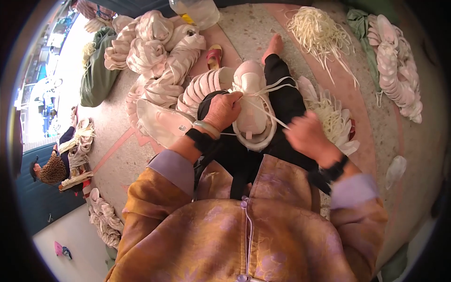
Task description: Lacing and tying a white shoe while sitting among shoe components.
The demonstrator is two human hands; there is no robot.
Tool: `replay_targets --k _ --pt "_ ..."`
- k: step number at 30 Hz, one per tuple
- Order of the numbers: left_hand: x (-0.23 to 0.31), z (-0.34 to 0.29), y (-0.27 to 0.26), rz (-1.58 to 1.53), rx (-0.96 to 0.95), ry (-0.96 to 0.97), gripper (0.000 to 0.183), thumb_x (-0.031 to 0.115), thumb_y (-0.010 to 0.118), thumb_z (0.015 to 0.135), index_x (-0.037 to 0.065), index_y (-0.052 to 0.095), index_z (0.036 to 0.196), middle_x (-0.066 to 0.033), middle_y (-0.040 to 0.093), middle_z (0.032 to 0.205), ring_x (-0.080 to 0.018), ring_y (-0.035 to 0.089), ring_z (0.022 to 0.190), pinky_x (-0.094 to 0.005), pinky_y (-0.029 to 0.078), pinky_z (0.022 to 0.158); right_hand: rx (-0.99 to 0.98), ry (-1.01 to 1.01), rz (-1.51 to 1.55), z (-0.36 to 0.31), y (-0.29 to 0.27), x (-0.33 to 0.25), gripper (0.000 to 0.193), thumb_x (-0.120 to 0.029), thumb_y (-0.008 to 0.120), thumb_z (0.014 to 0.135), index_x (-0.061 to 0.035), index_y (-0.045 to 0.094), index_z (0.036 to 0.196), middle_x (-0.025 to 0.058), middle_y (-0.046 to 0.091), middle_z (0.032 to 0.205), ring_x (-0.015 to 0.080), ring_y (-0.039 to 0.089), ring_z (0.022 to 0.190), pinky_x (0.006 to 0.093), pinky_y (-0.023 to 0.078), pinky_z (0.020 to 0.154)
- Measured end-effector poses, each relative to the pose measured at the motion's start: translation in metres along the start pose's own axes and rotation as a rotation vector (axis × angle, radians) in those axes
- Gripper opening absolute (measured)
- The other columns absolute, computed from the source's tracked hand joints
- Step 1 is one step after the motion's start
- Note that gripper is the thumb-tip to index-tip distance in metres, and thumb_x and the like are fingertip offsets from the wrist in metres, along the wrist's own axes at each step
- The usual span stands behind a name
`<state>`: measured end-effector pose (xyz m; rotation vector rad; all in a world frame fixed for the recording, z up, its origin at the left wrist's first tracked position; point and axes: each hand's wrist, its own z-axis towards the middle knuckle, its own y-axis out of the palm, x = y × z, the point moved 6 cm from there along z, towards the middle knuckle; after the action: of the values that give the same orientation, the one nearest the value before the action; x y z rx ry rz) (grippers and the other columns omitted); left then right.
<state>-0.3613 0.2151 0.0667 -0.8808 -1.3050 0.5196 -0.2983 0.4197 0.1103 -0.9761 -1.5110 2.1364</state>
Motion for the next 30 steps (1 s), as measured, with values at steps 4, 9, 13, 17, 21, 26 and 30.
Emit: replay_targets --k 4,9,13,17,21,26,30 --pt "0.003 0.003 0.004 -0.018 -0.082 -0.019 0.023 0.014 0.051 0.073 0.006 0.063 0.091 -0.0219 0.061 0.074 -0.0377 0.060 0.075 -0.0451 0.048 0.072 -0.596 0.499 -0.315 -0.265 0.014 0.073 0.017 -0.016 0.053 0.076 -0.0089 0.057 0.062 0.0103 0.053 0.063 0.0270 0.053 0.064 0.0444 0.035 0.061" --pt "0.003 0.004 0.005 0.035 -0.046 0.015 0.017 0.014 0.052 0.074 0.004 0.061 0.083 -0.0198 0.059 0.067 -0.0360 0.060 0.067 -0.0440 0.048 0.064 -0.707 0.531 -0.278 -0.378 0.020 0.057 0.012 -0.020 0.058 0.073 -0.0108 0.064 0.067 0.0112 0.058 0.065 0.0279 0.058 0.067 0.0432 0.041 0.058" --pt "0.014 0.005 -0.007 0.126 -0.165 -0.149 0.020 0.016 0.051 0.074 0.004 0.061 0.087 -0.0211 0.062 0.075 -0.0375 0.061 0.075 -0.0460 0.048 0.070 -0.775 0.715 0.005 -0.245 0.035 0.071 0.025 -0.029 0.063 0.067 -0.0073 0.065 0.078 0.0157 0.061 0.073 0.0355 0.059 0.076 0.0451 0.046 0.066" --pt "0.052 0.007 -0.019 0.217 -0.028 0.014 0.014 0.018 0.053 0.077 0.005 0.059 0.081 -0.0155 0.061 0.074 -0.0341 0.061 0.070 -0.0434 0.049 0.063 0.062 0.612 0.288 -0.068 0.003 0.079 0.030 -0.012 0.062 0.070 -0.0014 0.056 0.097 0.0153 0.056 0.080 0.0300 0.057 0.069 0.0383 0.045 0.063" --pt "0.058 0.013 0.007 0.158 0.027 0.127 0.011 0.018 0.056 0.079 0.007 0.058 0.076 -0.0129 0.058 0.075 -0.0322 0.059 0.065 -0.0408 0.048 0.058 0.167 0.471 0.569 0.041 0.028 0.046 0.047 -0.019 0.069 0.068 -0.0008 0.052 0.108 0.0146 0.058 0.096 0.0277 0.061 0.081 0.0352 0.049 0.068" --pt "0.052 0.022 0.027 0.265 -0.066 0.048 0.011 0.015 0.053 0.078 0.005 0.058 0.075 -0.0129 0.059 0.077 -0.0323 0.061 0.069 -0.0408 0.049 0.059 -0.019 0.440 0.367 0.069 0.059 0.040 0.029 -0.020 0.062 0.071 -0.0036 0.052 0.092 0.0164 0.057 0.094 0.0331 0.057 0.089 0.0405 0.047 0.076" --pt "0.047 0.030 0.036 0.362 -0.204 -0.020 0.016 0.018 0.051 0.079 0.004 0.060 0.077 -0.0155 0.062 0.076 -0.0335 0.062 0.070 -0.0423 0.050 0.062 -0.055 0.472 0.431 0.063 0.079 0.059 0.023 -0.016 0.061 0.071 -0.0043 0.058 0.090 0.0169 0.060 0.088 0.0337 0.059 0.085 0.0400 0.047 0.075"
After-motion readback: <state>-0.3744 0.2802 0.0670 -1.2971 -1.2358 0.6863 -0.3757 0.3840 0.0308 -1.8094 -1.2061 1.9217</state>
